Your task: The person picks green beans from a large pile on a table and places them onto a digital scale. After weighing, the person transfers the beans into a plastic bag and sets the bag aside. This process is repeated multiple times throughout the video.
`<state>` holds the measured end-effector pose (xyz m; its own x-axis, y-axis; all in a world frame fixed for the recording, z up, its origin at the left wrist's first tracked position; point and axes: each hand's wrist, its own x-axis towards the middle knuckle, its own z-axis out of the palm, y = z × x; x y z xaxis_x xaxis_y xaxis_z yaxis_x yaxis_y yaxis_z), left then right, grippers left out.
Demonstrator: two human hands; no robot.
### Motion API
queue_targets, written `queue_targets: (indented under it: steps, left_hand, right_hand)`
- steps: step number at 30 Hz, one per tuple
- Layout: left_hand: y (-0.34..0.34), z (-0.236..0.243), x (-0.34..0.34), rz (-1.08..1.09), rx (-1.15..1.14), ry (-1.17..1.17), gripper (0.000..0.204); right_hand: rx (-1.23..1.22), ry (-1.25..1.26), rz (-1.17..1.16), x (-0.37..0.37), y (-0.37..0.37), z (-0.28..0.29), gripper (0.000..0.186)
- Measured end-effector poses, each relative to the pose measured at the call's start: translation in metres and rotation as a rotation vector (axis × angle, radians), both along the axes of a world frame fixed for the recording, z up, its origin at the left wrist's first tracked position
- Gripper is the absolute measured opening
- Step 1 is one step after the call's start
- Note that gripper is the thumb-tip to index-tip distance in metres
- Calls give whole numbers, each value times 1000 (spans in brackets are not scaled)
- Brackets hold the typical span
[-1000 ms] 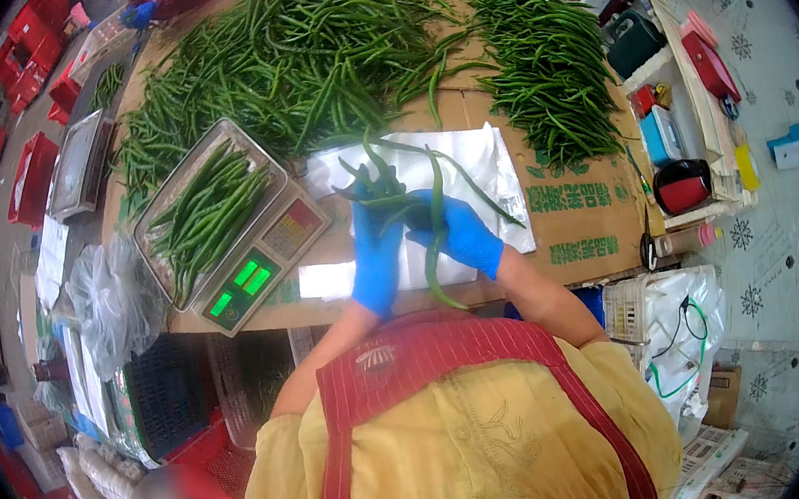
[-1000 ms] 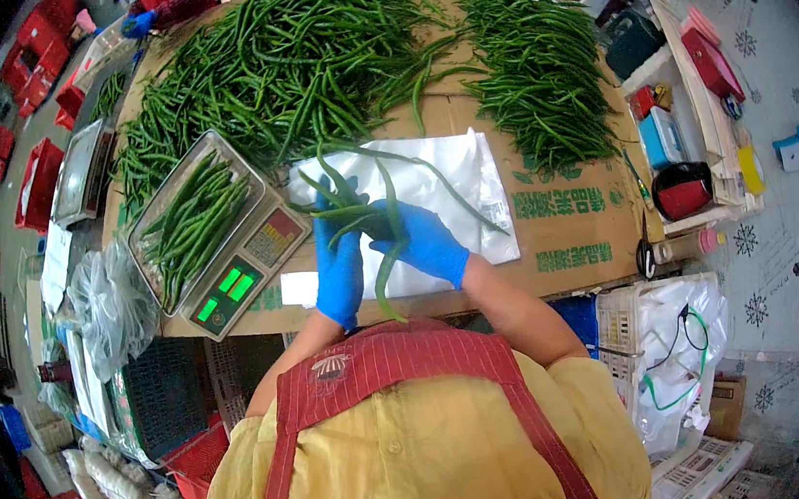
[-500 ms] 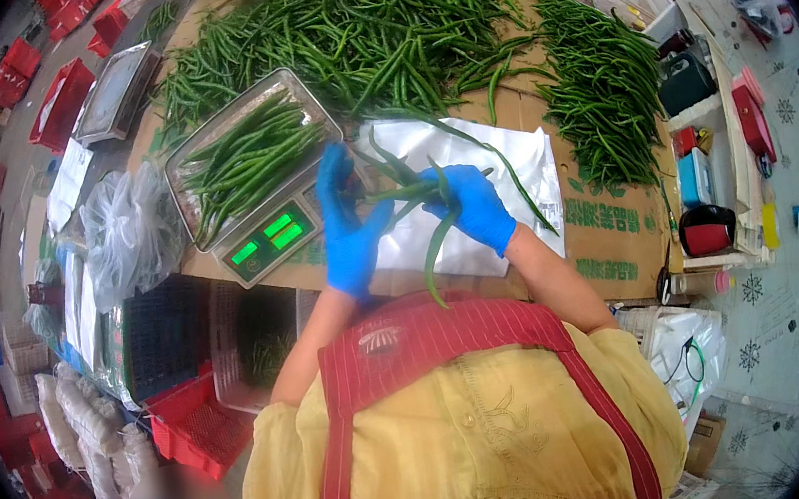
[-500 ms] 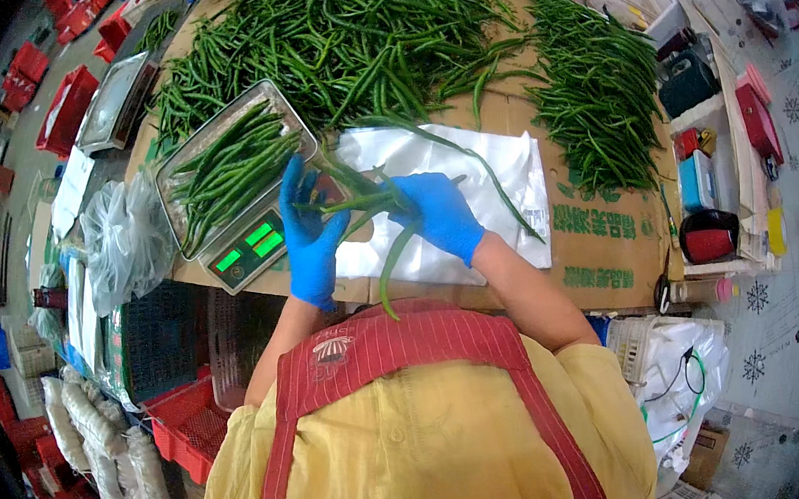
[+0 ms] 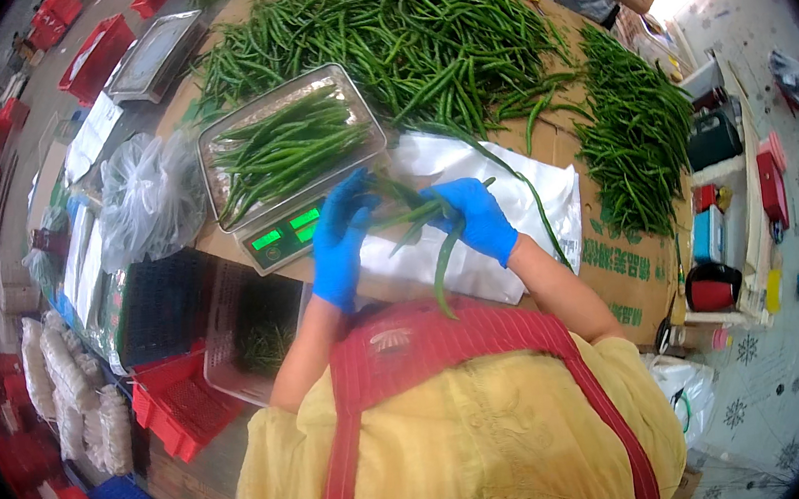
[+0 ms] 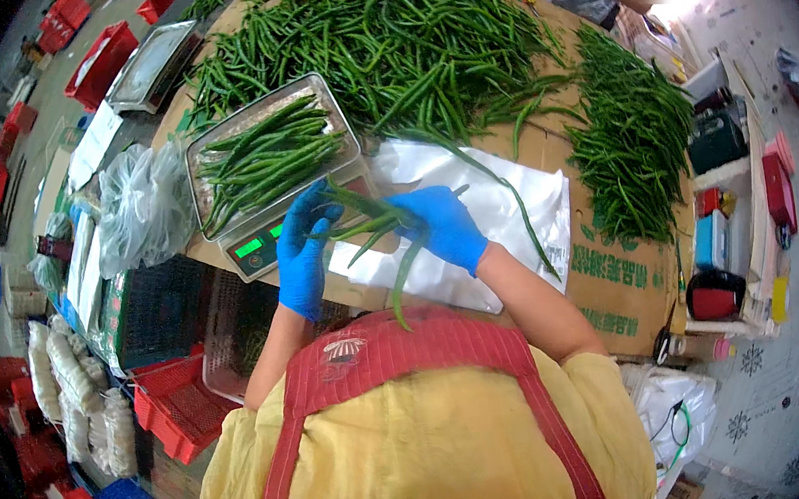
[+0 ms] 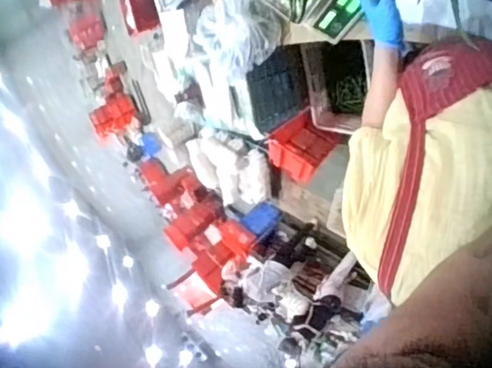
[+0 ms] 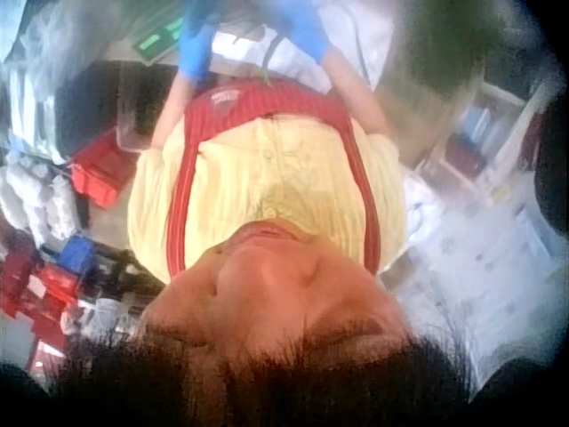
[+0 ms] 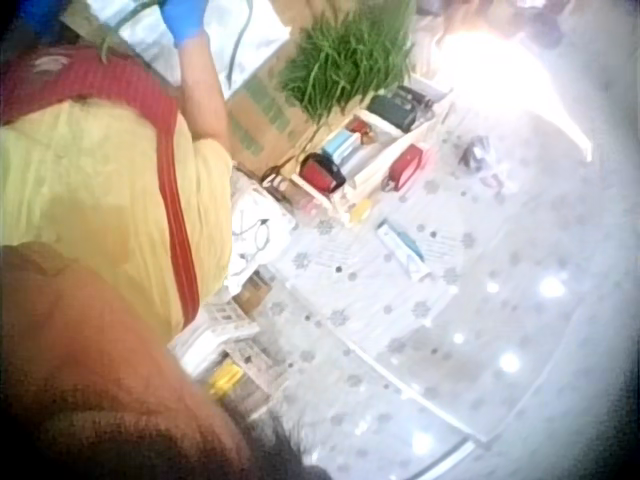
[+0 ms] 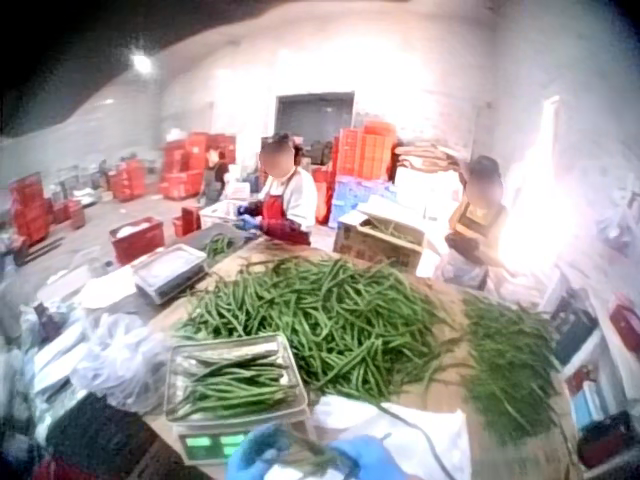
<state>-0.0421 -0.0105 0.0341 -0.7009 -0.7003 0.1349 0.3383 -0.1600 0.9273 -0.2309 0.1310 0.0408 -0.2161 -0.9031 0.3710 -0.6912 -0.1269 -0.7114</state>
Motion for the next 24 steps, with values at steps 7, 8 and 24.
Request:
queue_targets:
  steps: [7,8,24]
  left_hand:
    - [-33,-31,36,240,58,-122,43]
    - [-30,-33,44,246,104,-152,41]
    - [-29,-74,58,271,238,-254,39]
  right_hand:
    - [17,-47,14,-11,-112,30,42]
    - [24,60,16,-7,-135,36,42]
    - [58,432,96,-4,-213,53,68]
